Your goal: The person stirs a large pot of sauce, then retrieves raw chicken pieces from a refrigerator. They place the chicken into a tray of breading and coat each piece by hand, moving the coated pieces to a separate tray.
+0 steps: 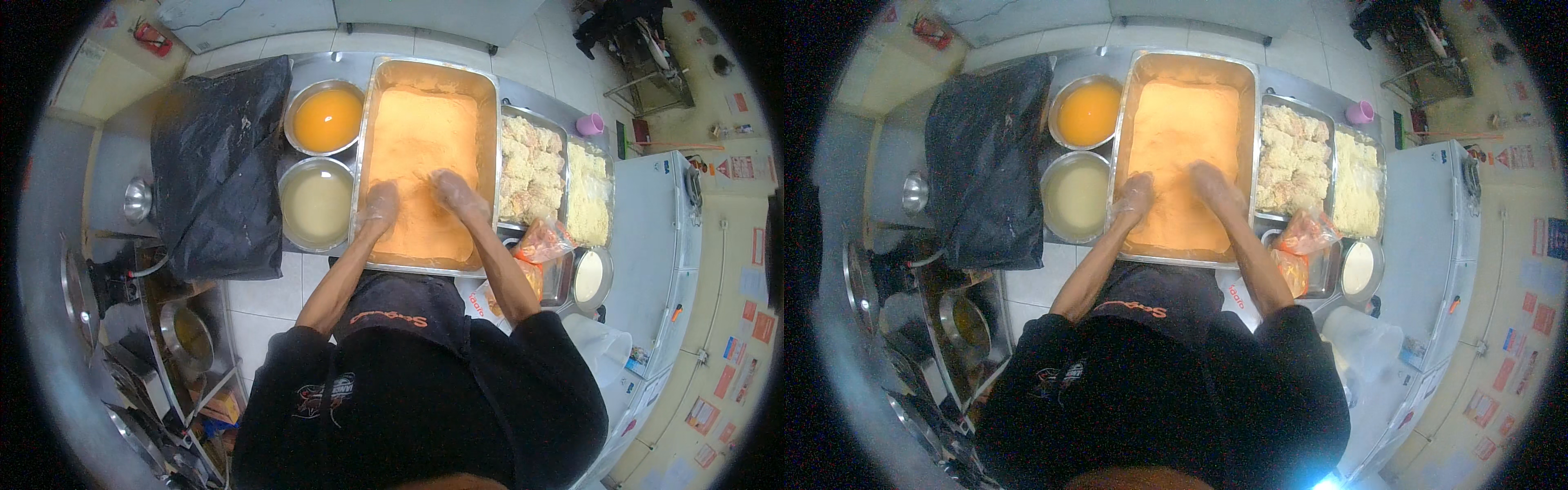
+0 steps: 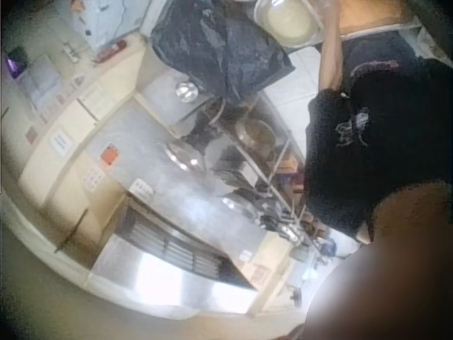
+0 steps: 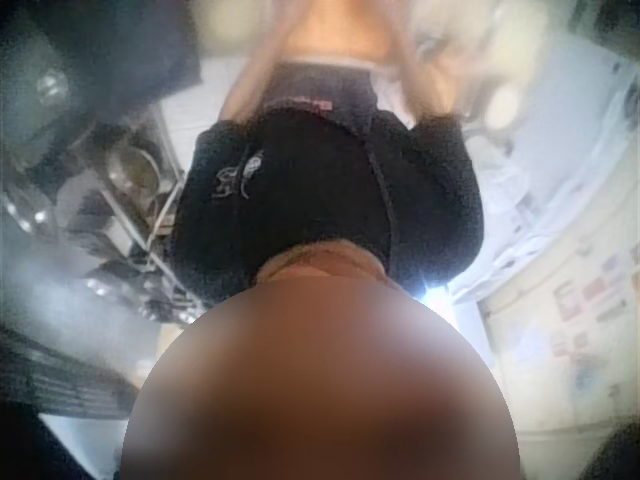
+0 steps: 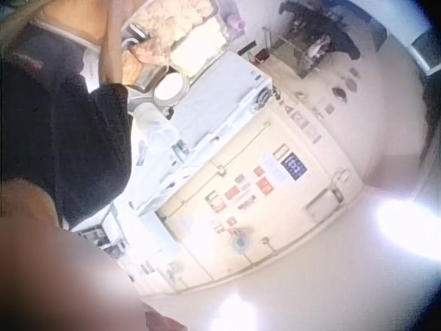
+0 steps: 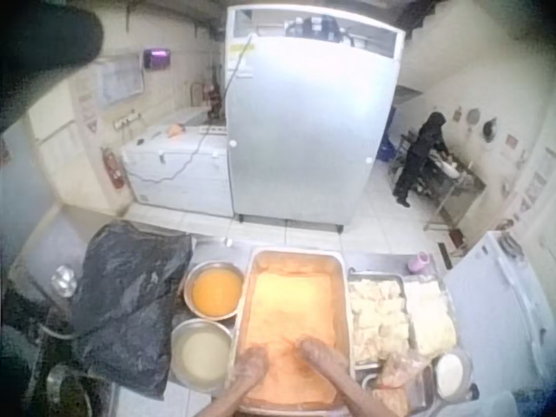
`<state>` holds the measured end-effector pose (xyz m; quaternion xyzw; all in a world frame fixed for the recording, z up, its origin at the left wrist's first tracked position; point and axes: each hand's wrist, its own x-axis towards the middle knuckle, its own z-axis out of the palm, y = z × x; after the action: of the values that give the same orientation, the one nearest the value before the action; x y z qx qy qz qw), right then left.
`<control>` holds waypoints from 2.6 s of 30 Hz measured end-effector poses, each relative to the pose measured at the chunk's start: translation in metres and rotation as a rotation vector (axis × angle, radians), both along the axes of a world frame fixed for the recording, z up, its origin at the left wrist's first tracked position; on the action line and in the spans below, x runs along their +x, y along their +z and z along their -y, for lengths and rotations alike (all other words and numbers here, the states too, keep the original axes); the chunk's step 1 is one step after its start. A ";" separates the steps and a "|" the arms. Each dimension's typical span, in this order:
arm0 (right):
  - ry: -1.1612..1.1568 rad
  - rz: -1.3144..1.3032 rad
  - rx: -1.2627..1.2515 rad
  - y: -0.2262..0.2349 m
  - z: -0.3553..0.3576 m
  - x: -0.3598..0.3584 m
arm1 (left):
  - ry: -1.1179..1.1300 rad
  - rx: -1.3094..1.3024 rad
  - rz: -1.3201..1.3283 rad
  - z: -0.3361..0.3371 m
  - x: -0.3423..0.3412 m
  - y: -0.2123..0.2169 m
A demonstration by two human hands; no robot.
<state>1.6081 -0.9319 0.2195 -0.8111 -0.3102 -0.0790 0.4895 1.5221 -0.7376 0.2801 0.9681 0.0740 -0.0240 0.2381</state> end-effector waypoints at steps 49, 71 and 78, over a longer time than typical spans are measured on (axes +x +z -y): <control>-0.182 -0.191 -0.597 0.155 -0.046 0.038 | -0.141 0.165 0.175 0.009 0.126 0.102; -0.143 -0.008 -0.540 0.173 -0.042 0.017 | -0.213 0.049 0.167 0.009 0.098 0.111; -0.282 -0.090 -0.374 0.186 -0.032 -0.005 | -0.196 -0.010 0.145 0.023 0.089 0.116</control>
<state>1.6031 -0.8999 0.4059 -0.9256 -0.1810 -0.0516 0.3283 1.6107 -0.7607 0.3961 0.9687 -0.0384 0.0225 0.2442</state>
